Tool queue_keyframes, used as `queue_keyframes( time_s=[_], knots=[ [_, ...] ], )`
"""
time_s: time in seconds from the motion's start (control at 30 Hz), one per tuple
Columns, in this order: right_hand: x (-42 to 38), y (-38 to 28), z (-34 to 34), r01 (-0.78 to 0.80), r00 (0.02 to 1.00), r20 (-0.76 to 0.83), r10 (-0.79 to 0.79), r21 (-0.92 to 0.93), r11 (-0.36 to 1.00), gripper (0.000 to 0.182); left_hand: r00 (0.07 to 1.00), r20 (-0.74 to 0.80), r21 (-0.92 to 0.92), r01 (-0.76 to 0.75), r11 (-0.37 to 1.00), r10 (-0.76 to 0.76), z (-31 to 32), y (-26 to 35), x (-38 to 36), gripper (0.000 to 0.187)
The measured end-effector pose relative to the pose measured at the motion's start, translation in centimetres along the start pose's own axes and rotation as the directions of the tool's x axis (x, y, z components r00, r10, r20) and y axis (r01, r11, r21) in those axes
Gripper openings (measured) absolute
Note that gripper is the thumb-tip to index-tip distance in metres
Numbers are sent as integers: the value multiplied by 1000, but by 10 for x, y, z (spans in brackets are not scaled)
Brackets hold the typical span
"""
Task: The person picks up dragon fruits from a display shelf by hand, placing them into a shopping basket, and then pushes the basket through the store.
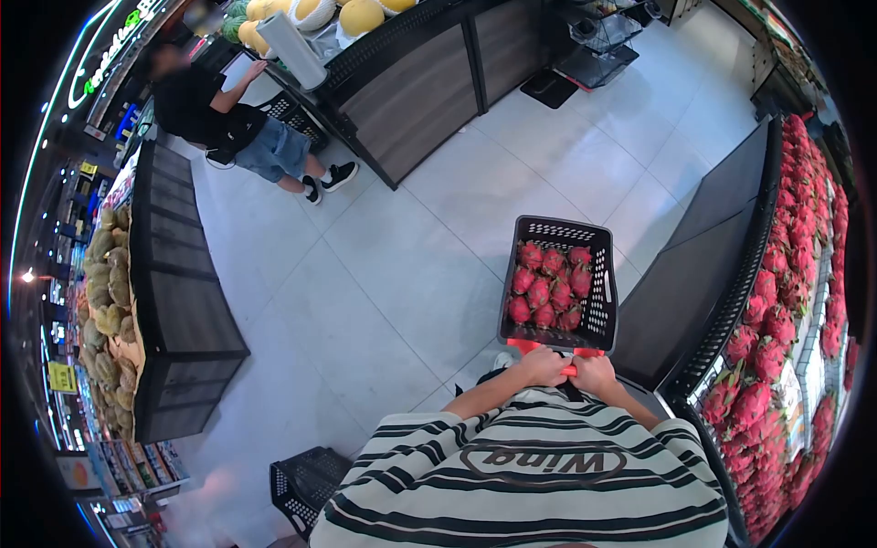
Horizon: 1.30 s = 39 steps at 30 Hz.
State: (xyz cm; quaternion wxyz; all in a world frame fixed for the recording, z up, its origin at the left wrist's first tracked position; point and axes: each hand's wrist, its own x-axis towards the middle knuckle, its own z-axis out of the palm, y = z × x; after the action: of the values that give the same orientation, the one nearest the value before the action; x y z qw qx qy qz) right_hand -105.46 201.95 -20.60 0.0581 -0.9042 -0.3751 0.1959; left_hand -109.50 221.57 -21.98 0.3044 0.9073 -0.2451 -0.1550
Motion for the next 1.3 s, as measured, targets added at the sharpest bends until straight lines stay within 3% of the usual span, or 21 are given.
queue_keyframes(
  time_s=[0.1,0.4,0.5,0.6,0.7,0.83,0.9,0.97,1.03,1.23,1.3],
  knots=[
    [8,2,-4,-1,1000,-9,1,32,999,26,1000,20,16,-20,1000,19,-9,-6,6,34],
    [66,46,-25,32,983,171,-65,189,981,35,989,149,104,-15,995,-1,-44,-44,60,43],
    [83,42,-40,-31,975,221,-10,182,983,32,992,121,122,11,992,-26,-58,-49,63,41],
    [103,49,-54,-28,989,145,-1,196,980,30,1000,-31,178,8,984,-3,-73,-64,76,33],
    [123,62,-67,-34,992,123,9,200,979,30,997,-62,165,-26,986,37,-90,-80,100,32],
    [148,73,-89,-126,989,100,109,180,976,30,998,29,234,-65,970,60,-107,-106,129,38],
    [156,79,-91,-108,991,100,91,172,979,31,987,-109,222,-92,971,118,-107,-116,137,32],
    [167,86,-95,-138,987,102,124,142,980,31,978,-133,201,-133,970,162,-113,-125,152,32],
    [178,92,-100,-163,985,81,153,137,977,31,996,-27,227,-77,971,86,-129,-127,165,33],
    [205,99,-116,-284,958,98,271,164,945,29,997,75,201,-39,979,24,-161,-135,196,37],
    [207,98,-126,-327,942,128,310,150,933,28,956,227,144,157,977,-187,-162,-135,209,42]
  ],
)
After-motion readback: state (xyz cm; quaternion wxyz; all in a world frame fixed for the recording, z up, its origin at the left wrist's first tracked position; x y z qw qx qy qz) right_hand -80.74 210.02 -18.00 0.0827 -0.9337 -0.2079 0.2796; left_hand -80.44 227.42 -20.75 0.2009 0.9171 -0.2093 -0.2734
